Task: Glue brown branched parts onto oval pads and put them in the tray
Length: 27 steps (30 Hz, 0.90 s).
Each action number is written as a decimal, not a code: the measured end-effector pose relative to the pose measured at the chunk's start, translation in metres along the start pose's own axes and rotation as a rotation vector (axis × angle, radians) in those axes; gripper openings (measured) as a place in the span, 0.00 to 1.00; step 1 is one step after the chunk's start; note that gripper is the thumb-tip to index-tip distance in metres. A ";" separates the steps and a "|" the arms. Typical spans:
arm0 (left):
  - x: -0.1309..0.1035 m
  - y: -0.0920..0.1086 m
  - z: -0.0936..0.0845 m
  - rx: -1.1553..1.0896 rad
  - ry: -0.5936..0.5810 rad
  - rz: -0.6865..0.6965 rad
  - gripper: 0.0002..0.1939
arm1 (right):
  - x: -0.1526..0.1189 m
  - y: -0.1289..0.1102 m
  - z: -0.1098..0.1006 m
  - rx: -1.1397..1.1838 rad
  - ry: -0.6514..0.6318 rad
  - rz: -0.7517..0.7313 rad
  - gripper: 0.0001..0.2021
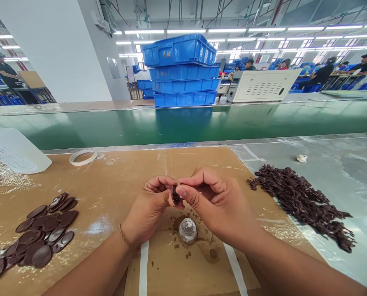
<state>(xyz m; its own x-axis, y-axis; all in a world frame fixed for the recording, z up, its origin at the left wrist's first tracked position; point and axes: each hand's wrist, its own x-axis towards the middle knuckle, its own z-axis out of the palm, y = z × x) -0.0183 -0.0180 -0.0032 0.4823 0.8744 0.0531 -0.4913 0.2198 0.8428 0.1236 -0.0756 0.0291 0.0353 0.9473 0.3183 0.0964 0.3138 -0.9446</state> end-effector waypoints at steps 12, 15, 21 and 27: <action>-0.001 0.000 0.000 -0.002 0.018 -0.013 0.07 | 0.001 0.001 0.000 0.057 -0.033 -0.048 0.08; -0.001 0.000 -0.001 0.015 0.030 -0.013 0.08 | 0.002 0.002 0.000 0.055 -0.026 -0.042 0.08; -0.002 -0.001 -0.002 0.080 0.057 -0.020 0.13 | 0.002 0.004 0.002 0.069 0.026 -0.035 0.06; -0.002 -0.003 -0.006 0.122 0.136 -0.041 0.15 | 0.001 -0.003 0.009 0.336 -0.029 0.110 0.13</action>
<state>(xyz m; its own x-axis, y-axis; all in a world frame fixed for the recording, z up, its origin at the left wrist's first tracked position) -0.0221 -0.0181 -0.0095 0.3935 0.9180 -0.0487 -0.3779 0.2099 0.9017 0.1143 -0.0747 0.0312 -0.0016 0.9765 0.2154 -0.2390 0.2088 -0.9483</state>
